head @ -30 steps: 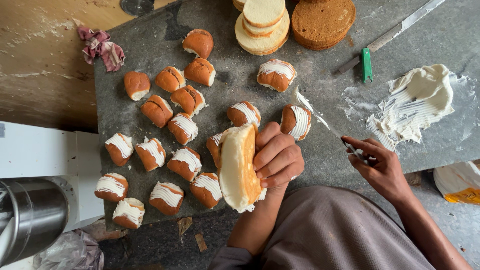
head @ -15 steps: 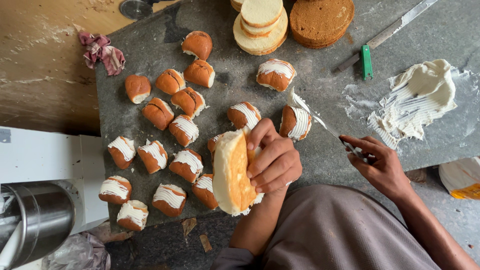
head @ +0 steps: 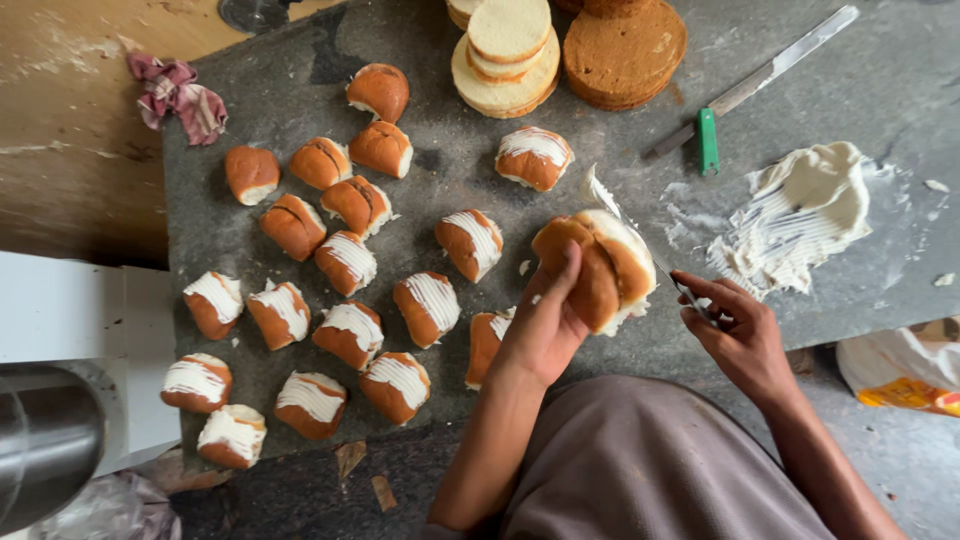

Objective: The person spreads cream inside sliced buns using a knife and places them on the counter.

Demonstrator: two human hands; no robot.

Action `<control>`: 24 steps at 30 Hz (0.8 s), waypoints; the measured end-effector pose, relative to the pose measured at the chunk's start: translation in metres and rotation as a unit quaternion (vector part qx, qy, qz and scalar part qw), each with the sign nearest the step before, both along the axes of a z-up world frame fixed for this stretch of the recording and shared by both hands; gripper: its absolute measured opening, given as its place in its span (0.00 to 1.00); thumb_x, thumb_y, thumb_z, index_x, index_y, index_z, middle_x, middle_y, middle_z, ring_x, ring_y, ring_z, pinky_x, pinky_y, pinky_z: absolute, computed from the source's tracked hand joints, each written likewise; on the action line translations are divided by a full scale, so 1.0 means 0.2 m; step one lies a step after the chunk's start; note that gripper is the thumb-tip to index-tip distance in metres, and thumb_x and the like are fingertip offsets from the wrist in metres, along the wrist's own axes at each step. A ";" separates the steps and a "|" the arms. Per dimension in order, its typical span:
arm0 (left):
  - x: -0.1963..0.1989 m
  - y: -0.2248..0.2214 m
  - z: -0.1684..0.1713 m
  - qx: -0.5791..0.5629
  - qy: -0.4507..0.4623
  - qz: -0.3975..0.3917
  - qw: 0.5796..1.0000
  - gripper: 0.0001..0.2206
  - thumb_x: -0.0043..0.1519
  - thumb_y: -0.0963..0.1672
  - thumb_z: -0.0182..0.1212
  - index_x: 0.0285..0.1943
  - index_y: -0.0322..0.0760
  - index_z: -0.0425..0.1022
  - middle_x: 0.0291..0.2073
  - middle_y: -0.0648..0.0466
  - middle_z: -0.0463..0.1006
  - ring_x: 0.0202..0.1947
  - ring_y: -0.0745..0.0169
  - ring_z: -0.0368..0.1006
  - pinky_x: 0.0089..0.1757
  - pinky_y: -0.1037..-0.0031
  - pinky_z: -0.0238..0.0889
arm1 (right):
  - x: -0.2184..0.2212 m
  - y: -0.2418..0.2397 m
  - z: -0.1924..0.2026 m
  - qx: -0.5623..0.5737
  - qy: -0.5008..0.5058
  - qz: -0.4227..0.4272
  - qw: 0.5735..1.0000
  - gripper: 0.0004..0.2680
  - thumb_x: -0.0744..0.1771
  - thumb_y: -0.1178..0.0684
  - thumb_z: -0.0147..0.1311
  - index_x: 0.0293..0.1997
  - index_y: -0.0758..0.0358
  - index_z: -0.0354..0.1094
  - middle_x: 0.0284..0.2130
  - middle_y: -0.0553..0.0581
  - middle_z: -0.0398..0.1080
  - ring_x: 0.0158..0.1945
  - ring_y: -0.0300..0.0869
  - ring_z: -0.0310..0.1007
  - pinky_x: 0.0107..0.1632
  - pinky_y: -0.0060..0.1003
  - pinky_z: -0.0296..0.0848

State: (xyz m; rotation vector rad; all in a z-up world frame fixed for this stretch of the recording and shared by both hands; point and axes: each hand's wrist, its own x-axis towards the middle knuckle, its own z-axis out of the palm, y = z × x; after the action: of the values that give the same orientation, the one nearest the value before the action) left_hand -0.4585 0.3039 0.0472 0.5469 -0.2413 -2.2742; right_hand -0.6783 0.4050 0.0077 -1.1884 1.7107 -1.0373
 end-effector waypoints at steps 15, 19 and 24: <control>-0.04 -0.10 -0.08 -0.019 -0.009 0.097 0.995 0.19 0.64 0.41 0.63 0.65 0.39 0.67 0.56 0.53 0.75 0.56 0.61 0.74 0.53 0.67 0.72 | 0.12 -0.03 0.28 -0.115 -0.065 -0.004 0.991 0.16 0.67 0.63 0.55 0.63 0.61 0.70 0.45 0.52 0.71 0.47 0.33 0.74 0.50 0.28 0.76; -0.07 -0.16 -0.02 0.007 0.085 0.119 0.989 0.18 0.68 0.41 0.60 0.66 0.34 0.66 0.57 0.48 0.75 0.57 0.57 0.74 0.56 0.65 0.71 | 0.16 -0.12 0.28 -0.091 -0.011 -0.020 0.996 0.16 0.67 0.62 0.54 0.62 0.56 0.71 0.47 0.51 0.72 0.41 0.34 0.75 0.37 0.29 0.78; -0.04 -0.30 0.04 0.005 0.103 0.192 0.976 0.20 0.66 0.41 0.59 0.67 0.32 0.66 0.58 0.48 0.75 0.57 0.57 0.74 0.57 0.66 0.70 | 0.16 -0.07 0.22 -0.108 0.140 0.006 0.984 0.17 0.65 0.60 0.57 0.61 0.49 0.72 0.48 0.54 0.73 0.39 0.37 0.77 0.37 0.29 0.81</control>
State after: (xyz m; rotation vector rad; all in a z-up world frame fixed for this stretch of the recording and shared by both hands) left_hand -0.4669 0.2433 0.0552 0.3238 -0.0168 -1.9357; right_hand -0.6462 0.3918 0.0512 -1.5437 1.8343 -1.1122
